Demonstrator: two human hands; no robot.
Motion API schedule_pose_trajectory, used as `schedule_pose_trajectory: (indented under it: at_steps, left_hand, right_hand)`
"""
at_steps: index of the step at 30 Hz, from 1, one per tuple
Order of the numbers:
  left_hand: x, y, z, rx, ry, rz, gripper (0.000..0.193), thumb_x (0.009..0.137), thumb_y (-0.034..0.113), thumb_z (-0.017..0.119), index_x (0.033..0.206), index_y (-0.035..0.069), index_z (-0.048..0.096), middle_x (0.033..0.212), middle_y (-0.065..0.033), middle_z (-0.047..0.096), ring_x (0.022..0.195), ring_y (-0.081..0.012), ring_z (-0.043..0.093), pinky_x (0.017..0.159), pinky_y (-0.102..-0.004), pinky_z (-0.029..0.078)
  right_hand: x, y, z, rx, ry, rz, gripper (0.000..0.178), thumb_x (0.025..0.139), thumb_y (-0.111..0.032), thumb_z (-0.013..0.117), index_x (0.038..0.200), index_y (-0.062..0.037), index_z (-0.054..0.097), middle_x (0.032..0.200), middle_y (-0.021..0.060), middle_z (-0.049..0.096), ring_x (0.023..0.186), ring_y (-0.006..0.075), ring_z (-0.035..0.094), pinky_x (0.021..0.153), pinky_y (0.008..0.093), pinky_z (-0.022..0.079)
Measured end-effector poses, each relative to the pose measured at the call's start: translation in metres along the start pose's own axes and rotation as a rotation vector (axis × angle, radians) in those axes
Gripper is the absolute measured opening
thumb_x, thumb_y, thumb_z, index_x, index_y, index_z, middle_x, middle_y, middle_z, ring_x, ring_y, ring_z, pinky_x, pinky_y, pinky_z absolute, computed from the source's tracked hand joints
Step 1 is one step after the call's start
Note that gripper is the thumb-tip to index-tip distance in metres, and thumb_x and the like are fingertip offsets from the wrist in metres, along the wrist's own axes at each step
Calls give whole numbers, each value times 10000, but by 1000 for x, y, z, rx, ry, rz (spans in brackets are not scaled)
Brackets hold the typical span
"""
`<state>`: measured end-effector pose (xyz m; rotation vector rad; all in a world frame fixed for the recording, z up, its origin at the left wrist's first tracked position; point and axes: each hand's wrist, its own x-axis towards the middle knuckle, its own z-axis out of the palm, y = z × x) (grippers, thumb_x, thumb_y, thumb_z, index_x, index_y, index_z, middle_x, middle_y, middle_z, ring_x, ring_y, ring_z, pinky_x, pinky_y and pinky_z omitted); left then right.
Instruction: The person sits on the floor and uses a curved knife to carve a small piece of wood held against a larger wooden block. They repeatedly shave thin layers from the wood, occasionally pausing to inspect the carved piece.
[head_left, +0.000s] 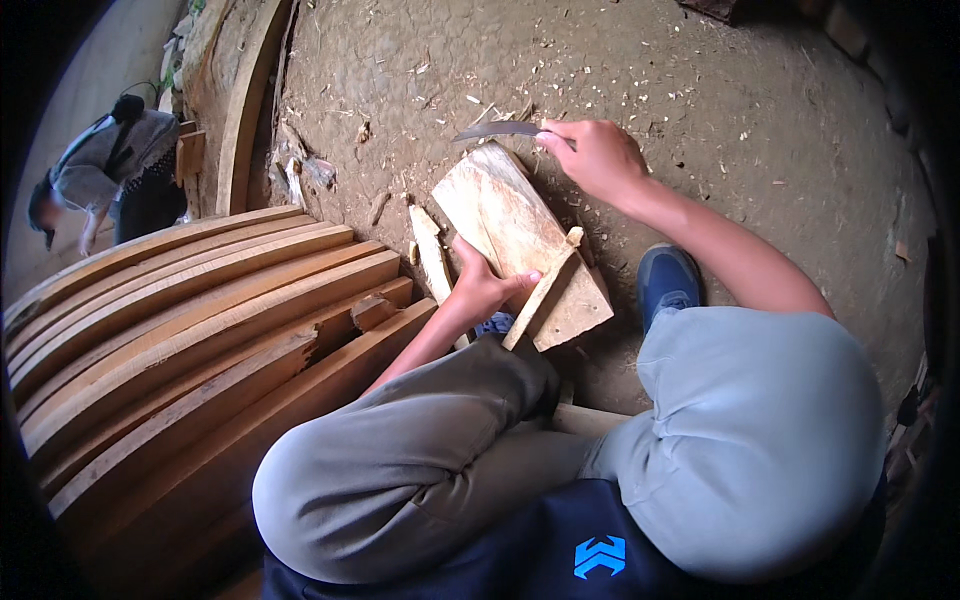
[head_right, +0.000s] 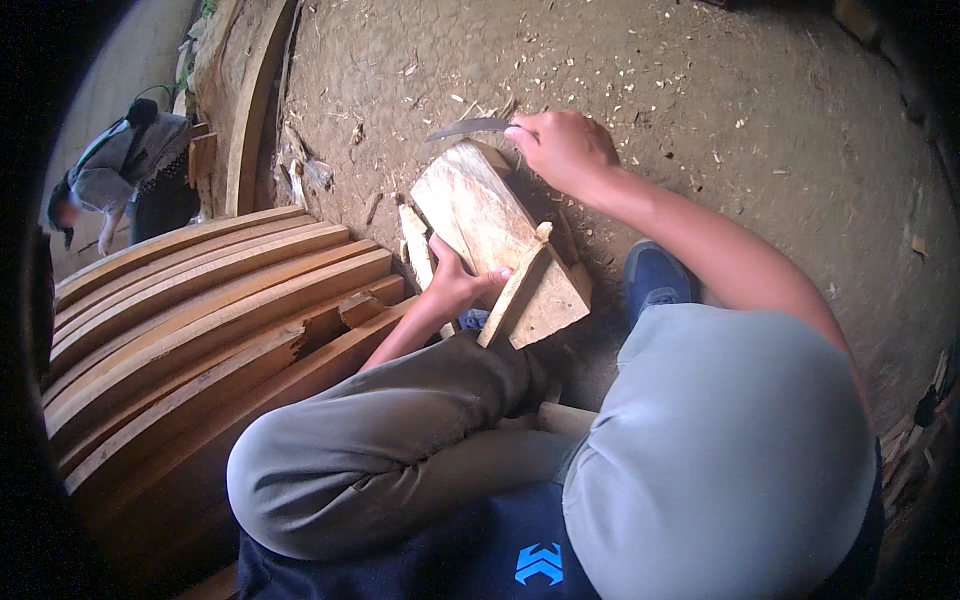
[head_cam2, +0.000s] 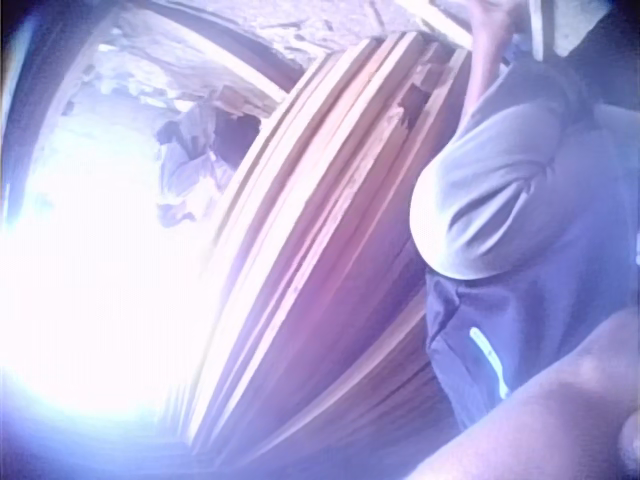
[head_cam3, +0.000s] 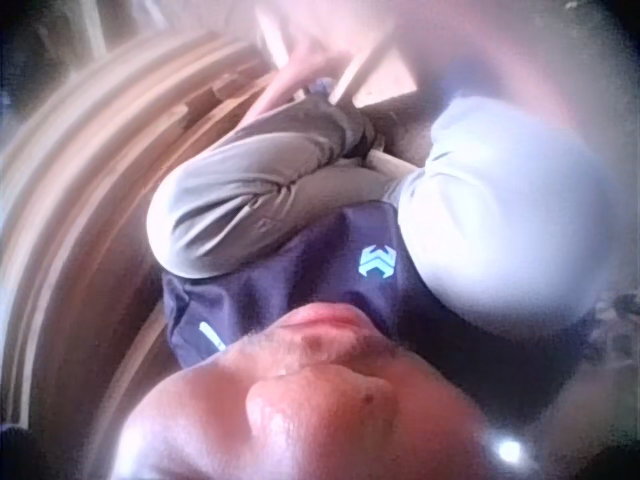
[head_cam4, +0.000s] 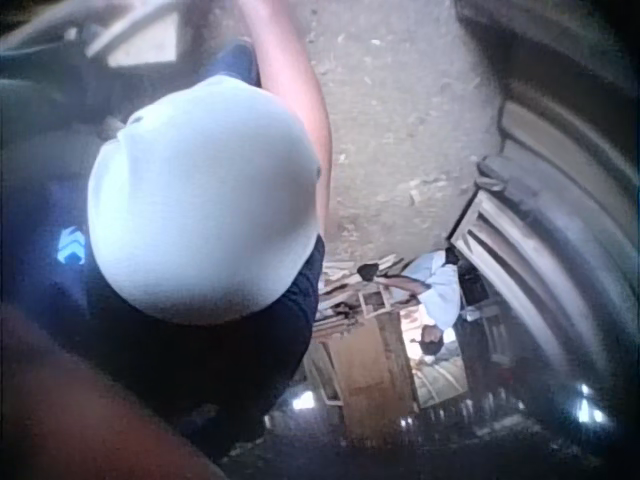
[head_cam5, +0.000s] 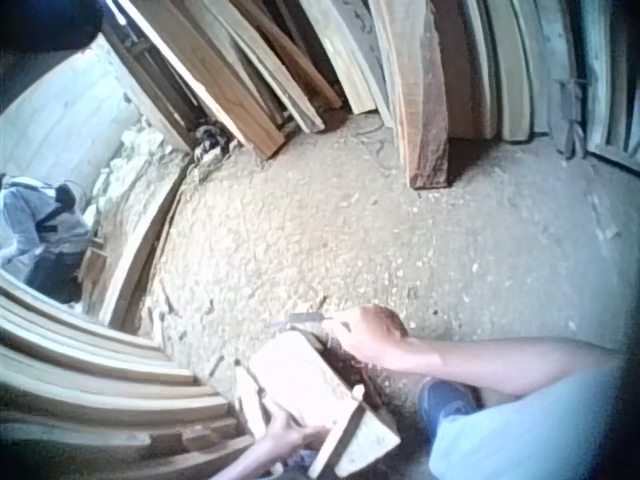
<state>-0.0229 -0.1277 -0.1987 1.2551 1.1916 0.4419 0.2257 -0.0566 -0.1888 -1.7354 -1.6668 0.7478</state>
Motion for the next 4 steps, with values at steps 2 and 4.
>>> schedule_pose_trajectory:
  at_steps: [2, 4]
  left_hand:
    - [0, -6, -2, 71, 4, -11, 943, 775, 205, 879, 1268, -32, 111, 1326, -233, 363, 1292, -261, 393, 1119, -372, 354]
    - [3, -15, -4, 95, 14, -6, 990, 759, 221, 892, 1287, -35, 94, 1345, -227, 342, 1292, -253, 393, 1124, -369, 346]
  right_hand:
    - [-8, 3, -8, 50, -72, 26, 323, 961, -370, 608, 1121, -126, 747, 751, 157, 711, 637, 262, 692, 626, 373, 538]
    - [-23, 10, -34, 52, -268, 95, 315, 957, -387, 617, 1117, -160, 764, 882, 183, 747, 760, 216, 742, 681, 346, 564]
